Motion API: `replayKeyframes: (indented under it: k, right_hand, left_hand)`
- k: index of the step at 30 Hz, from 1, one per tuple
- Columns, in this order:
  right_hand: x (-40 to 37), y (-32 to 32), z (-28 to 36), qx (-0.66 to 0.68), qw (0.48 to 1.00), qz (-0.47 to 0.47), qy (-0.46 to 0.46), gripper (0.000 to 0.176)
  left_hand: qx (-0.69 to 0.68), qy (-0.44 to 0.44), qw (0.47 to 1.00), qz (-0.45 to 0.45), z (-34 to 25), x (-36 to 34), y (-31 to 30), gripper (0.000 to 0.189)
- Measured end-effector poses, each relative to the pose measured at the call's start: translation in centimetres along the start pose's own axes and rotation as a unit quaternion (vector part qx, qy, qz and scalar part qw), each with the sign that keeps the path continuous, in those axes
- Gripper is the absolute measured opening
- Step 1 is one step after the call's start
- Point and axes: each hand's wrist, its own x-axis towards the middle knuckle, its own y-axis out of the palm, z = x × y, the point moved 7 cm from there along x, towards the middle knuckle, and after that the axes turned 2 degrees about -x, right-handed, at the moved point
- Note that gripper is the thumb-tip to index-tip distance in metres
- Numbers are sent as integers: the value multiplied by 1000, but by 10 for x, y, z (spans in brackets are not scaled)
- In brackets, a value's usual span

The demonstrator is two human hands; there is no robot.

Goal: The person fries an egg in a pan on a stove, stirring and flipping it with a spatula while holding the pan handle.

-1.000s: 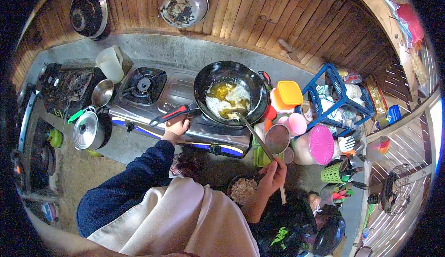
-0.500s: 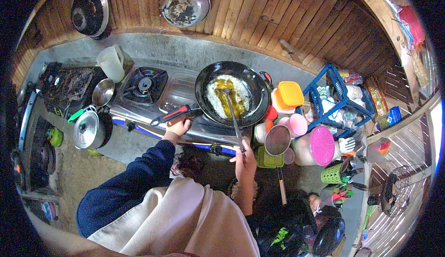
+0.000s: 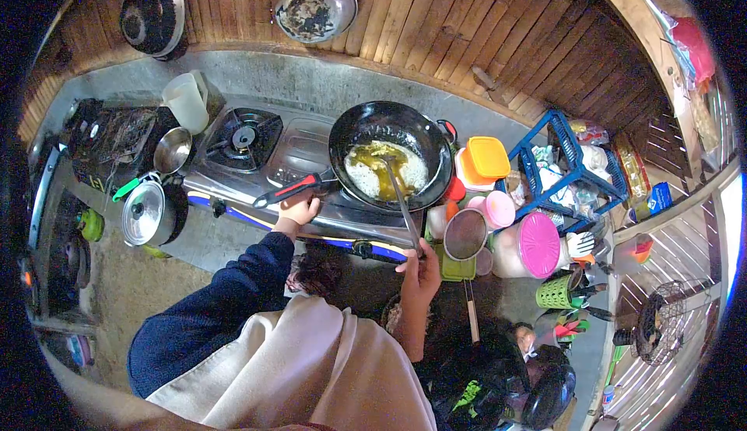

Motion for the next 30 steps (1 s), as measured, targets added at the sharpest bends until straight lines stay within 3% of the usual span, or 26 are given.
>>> replayKeyframes:
  k: [3,12,19,30]
  right_hand:
    - [-6,-9,22,2,998,-61,-4,25]
    - [-21,-25,65,-30,991,-115,-53,24]
    - [-27,-22,76,-48,988,-107,-96,21]
    - [-23,3,51,-10,999,-32,-23,25]
  left_hand:
    - [-1,9,1000,-19,-2,0,-2,34]
    - [4,18,999,-35,-5,-1,-6,34]
    - [9,20,999,-38,-5,-1,-7,33]
    - [7,6,1000,-24,-2,-2,-4,31]
